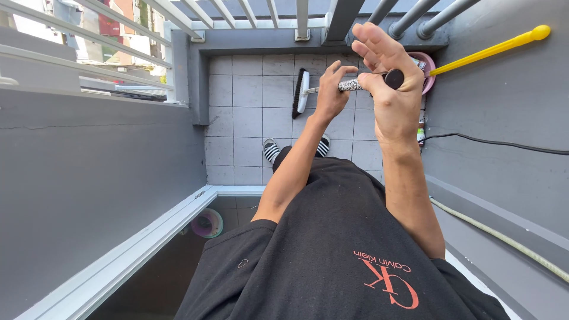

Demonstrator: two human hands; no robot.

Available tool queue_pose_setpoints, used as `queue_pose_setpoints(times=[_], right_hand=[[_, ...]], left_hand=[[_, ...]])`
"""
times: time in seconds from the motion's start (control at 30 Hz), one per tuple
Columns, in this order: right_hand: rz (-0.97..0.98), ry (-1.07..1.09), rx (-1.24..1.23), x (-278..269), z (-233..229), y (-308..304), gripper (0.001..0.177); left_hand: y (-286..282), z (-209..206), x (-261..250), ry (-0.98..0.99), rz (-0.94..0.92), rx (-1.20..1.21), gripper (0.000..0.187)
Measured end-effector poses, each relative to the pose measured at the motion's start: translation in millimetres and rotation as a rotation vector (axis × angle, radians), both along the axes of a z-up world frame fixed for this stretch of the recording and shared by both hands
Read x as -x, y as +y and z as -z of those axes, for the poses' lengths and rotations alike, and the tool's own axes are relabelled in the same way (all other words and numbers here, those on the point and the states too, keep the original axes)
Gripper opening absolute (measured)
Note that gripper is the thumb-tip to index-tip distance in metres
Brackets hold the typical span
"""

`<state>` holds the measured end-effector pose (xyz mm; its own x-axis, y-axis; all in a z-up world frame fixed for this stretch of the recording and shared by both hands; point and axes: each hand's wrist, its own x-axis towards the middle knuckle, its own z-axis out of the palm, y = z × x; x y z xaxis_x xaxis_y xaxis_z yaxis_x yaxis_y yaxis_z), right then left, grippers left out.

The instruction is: Sweeping the tiled floor of a balcony using a broom.

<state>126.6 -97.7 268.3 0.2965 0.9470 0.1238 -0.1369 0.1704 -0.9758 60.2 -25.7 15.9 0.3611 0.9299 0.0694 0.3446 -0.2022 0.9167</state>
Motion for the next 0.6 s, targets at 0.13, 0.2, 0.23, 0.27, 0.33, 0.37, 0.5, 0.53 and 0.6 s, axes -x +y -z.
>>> queue_pose_setpoints(times=[0.13, 0.2, 0.23, 0.27, 0.33, 0.37, 0.5, 0.53, 0.6], right_hand=[[-0.035, -0.041, -0.041, -2.5, -5.8, -6.5, 0.062], [-0.058, -0.038, -0.082, -2.1, -10.3, -9.3, 0.06], [-0.056, -0.04, -0.081, -2.2, -11.3, -9.7, 0.06], [-0.062, -0.027, -0.101, -1.6, -12.1, -10.0, 0.061], [-0.079, -0.005, -0.12, 2.1, -12.7, -11.1, 0.062], [-0.055, -0.037, -0.117, 3.3, -13.3, -10.8, 0.061], [-0.023, -0.03, -0.12, 11.0, -7.1, -9.1, 0.06], [-0.02, -0.031, -0.121, 15.6, -7.5, -7.0, 0.06], [-0.006, 0.04, -0.066, 25.9, -7.9, -2.9, 0.058]], left_hand=[[-4.8, -24.7, -0.8, -0.028, 0.049, -0.016, 0.06], [-5.2, -30.1, 0.0, -0.051, 0.075, -0.034, 0.055], [-4.7, -35.3, 0.7, -0.053, 0.077, -0.034, 0.055], [-4.1, -40.3, 2.0, -0.051, 0.071, -0.017, 0.055], [-3.3, -43.9, 9.7, -0.043, 0.054, 0.002, 0.055], [-0.9, -43.2, 12.8, -0.025, 0.047, -0.01, 0.058], [6.8, -48.0, 32.8, -0.003, 0.022, -0.01, 0.064], [9.9, -46.8, 38.9, -0.004, 0.024, -0.011, 0.064], [15.5, -44.0, 52.7, 0.045, -0.026, 0.006, 0.065]])
